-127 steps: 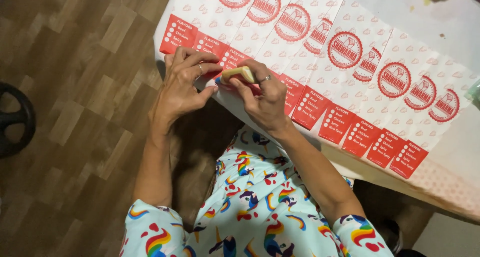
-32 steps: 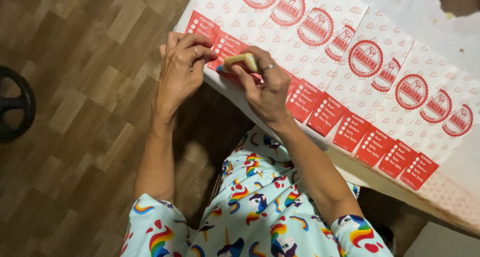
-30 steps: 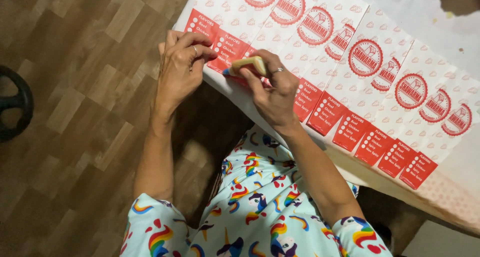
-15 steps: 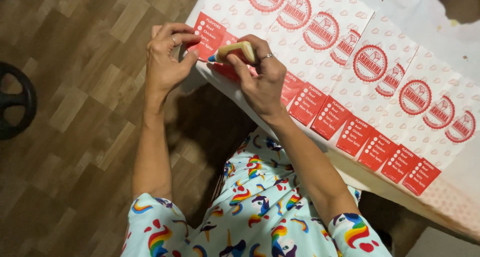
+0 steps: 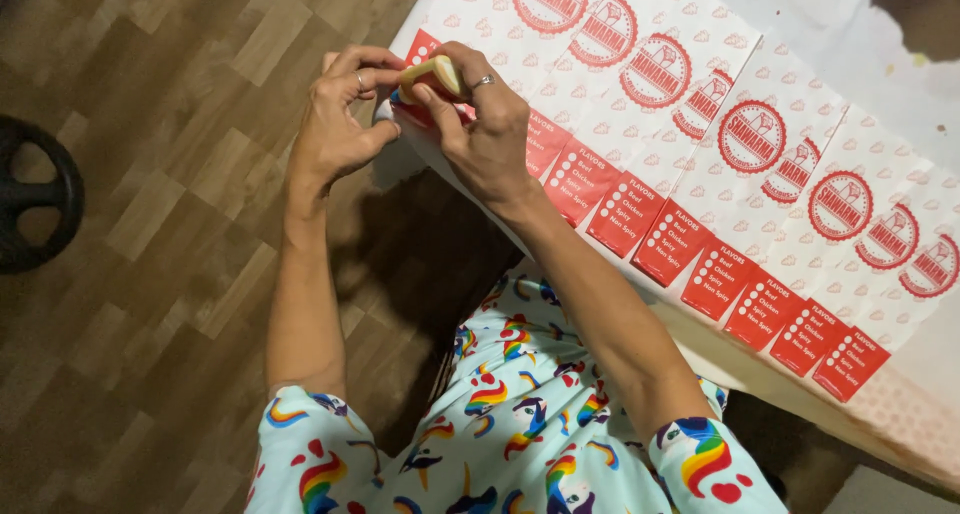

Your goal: The person organizes and glues paper shawarma wrappers on a table. The person aligns the printed paper sleeves, applies adhesive from a small bottle to the edges of the papers one by one, and presses the seams together by hand.

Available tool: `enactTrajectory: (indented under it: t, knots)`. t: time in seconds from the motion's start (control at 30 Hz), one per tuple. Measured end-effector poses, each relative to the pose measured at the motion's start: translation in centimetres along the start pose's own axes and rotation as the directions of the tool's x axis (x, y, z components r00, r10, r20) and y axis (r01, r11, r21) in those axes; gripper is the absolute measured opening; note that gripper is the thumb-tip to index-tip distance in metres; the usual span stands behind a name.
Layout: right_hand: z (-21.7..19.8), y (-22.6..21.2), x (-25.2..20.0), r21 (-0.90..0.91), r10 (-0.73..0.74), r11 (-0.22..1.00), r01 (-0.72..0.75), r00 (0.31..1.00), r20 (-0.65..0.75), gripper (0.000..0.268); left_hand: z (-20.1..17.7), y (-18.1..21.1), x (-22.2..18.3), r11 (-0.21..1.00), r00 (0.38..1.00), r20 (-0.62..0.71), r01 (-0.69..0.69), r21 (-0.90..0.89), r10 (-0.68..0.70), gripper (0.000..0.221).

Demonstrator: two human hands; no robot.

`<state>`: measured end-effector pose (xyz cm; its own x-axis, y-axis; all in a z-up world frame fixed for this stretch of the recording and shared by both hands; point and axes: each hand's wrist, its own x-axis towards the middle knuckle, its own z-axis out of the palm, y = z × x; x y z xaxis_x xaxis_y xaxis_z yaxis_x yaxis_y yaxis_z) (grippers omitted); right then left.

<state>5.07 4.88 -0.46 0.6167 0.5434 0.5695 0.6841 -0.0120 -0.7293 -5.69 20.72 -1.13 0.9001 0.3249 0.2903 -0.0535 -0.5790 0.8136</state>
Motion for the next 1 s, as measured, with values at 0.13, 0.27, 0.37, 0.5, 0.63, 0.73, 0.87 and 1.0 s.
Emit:
enactTrajectory:
  t: [0.13,0.27,0.37,0.5,0.63,0.73,0.87,1.0]
  knots:
    - [-1.7,-0.3,-0.5,-0.018,0.056,0.998,-0.056,0.998,0.003,0.026,-0.2,0.5,0.0,0.999,0.999,0.002,0.041,0.019,-0.041,0.045]
    - [-3.7,0.2,-1.2,-0.017,0.055,0.998,-0.054,0.998,0.022,0.027,-0.1,0.0,0.1,0.999,0.999,0.001,0.034,0.024,-0.034,0.037]
    - [-4.2,0.0,-1.2,0.019,0.068,0.998,-0.068,0.998,0.011,0.024,0.0,0.5,0.2,0.999,0.999,-0.013,0.051,0.015,-0.051,0.03]
    - [-4.0,-0.3,-1.2,0.093,0.09,0.992,-0.088,0.996,-0.017,0.027,0.5,0.3,0.4,0.999,0.996,-0.068,0.05,0.011,-0.049,0.023]
    - [-3.5,-0.2,-1.2,0.058,0.039,0.998,-0.038,0.999,-0.014,0.025,0.7,0.5,0.6,0.992,0.989,-0.078,0.123,-0.008,-0.123,0.02]
    - [-3.0,-0.4,-1.3,-0.068,0.029,0.997,-0.03,1.0,-0.012,0.028,0.7,0.8,0.7,0.991,0.988,-0.078,0.131,-0.022,-0.132,0.019]
    - [-1.9,-0.6,-0.9,-0.035,0.017,0.999,-0.018,1.0,-0.022,0.025,0.5,1.3,0.7,0.992,0.989,-0.09,0.115,-0.061,-0.12,0.031]
    - [0.1,-0.1,-0.6,-0.017,0.024,1.0,-0.025,0.999,-0.042,0.027,0.4,0.9,0.8,0.996,0.992,-0.088,0.088,-0.016,-0.089,0.039]
